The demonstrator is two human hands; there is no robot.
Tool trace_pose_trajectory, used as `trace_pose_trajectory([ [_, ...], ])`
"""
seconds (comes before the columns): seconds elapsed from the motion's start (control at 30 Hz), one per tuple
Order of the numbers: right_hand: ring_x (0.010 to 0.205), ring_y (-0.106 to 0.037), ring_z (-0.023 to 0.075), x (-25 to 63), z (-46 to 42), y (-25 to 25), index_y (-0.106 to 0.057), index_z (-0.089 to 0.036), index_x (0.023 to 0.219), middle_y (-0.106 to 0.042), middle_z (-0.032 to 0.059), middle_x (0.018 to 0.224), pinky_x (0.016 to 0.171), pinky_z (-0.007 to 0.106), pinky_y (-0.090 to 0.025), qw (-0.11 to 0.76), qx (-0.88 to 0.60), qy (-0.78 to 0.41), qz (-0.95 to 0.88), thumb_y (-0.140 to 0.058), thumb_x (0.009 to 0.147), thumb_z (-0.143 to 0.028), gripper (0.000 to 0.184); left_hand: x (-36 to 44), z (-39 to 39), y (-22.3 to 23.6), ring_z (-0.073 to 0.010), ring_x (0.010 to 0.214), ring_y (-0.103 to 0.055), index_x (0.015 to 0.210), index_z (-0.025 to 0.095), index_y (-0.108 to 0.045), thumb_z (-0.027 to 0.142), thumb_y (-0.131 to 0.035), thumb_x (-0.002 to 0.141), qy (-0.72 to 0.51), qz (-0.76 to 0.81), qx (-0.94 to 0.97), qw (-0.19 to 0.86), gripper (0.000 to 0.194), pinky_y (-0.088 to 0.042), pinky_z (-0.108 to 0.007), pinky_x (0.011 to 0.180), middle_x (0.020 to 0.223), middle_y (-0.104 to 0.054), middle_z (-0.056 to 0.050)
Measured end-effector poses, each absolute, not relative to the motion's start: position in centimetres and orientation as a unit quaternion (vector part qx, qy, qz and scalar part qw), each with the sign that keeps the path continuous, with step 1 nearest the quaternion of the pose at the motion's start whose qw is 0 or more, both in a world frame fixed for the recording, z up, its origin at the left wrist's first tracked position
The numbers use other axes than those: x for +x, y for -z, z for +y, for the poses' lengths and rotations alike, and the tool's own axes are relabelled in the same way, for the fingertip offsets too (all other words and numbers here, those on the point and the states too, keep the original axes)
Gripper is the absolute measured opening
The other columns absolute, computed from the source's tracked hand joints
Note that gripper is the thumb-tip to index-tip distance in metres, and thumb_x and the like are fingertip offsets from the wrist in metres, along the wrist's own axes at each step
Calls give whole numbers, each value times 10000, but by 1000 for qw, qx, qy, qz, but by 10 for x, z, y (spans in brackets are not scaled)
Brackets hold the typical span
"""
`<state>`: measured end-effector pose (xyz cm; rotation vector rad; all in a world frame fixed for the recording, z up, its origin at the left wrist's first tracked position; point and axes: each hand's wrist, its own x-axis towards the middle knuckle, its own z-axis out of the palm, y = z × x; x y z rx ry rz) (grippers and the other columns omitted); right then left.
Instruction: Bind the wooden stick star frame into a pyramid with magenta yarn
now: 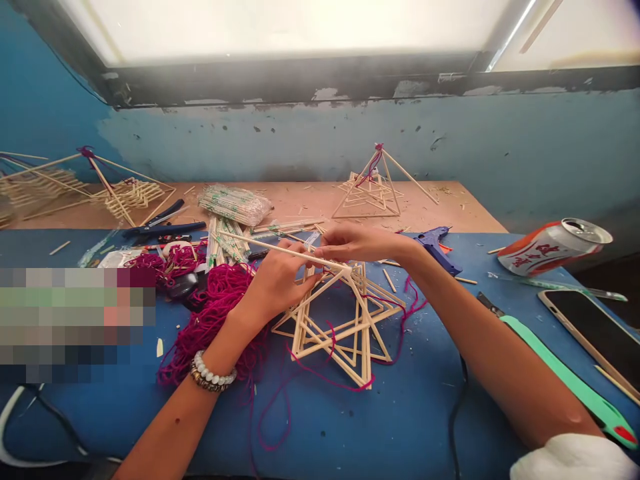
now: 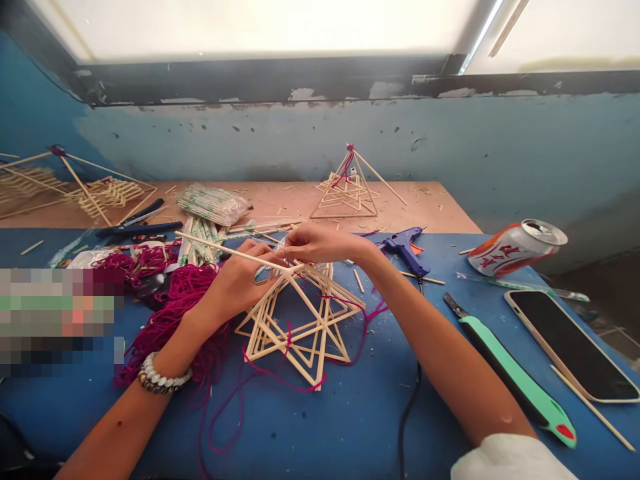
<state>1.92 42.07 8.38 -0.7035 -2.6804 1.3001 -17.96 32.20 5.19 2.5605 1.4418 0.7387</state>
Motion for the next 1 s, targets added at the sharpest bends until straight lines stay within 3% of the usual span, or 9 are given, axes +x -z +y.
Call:
trace_pose_trajectory([
  [0.23, 577, -297, 63, 13, 417, -84, -581, -125, 743, -369, -47, 632, 512, 222, -223, 53, -213, -441, -870, -487, 953, -610, 536, -173, 322, -51, -252, 969, -547, 992, 168, -728, 310, -652, 922, -254, 492, 830, 69, 176, -483, -356, 822, 991, -693, -77],
  [0.37, 598, -359, 70, 12, 416, -85, -591, -131, 785, -433, -36, 652, 530, 220, -263, 77, -233, -441, -863, -524, 954, -549, 456, -169, 323, -50, -240, 991, -563, 1009, 175, -728, 274, -590, 961, -291, 515, 800, 100, 177, -470, -358, 850, 1025, -718, -60],
  [0.53, 574, -376, 72, 26, 413, -104, -547, -155, 760, -446, -35, 629, 537, 235, -287, 142, -323, -365, -862, -479, 987, -470, 394, -172, 324, -52, -225, 961, -605, 982, 194, -753, 368, -547, 989, -326, 542, 761, 143, 269, -440, -378, 907, 1007, -757, -40],
  [0.7, 524, -449, 82, 52, 400, -137, -576, -156, 661, -540, 6, 587, 528, 266, -293, 42, -388, -298, -871, -480, 957, -318, 350, -174, 323, -54, -233, 971, -649, 974, 203, -770, 399, -521, 990, -348, 565, 728, 172, 318, -465, -364, 894, 1003, -775, -48],
  [0.83, 510, -437, 89, 59, 387, -140, -696, -165, 735, -586, 6, 596, 516, 273, -275, -74, -368, -310, -873, -548, 899, -306, 262, -174, 325, -53, -227, 913, -700, 1015, 199, -773, 406, -535, 974, -375, 556, 707, 225, 319, -511, -337, 848, 991, -785, -62],
  [0.9, 510, -403, 84, 56, 380, -131, -736, -172, 798, -592, -2, 609, 519, 272, -252, -73, -360, -299, -881, -572, 888, -313, 234, -174, 327, -52, -210, 860, -709, 985, 198, -779, 393, -540, 970, -382, 541, 709, 244, 309, -518, -324, 831, 999, -787, -59],
  [1.0, 522, -342, 78, 51, 368, -110, -750, -160, 795, -579, -6, 616, 537, 272, -226, 12, -374, -266, -888, -577, 885, -274, 226, -173, 331, -52, -187, 787, -699, 941, 208, -785, 360, -566, 954, -367, 529, 728, 235, 267, -503, -301, 759, 945, -792, -38],
])
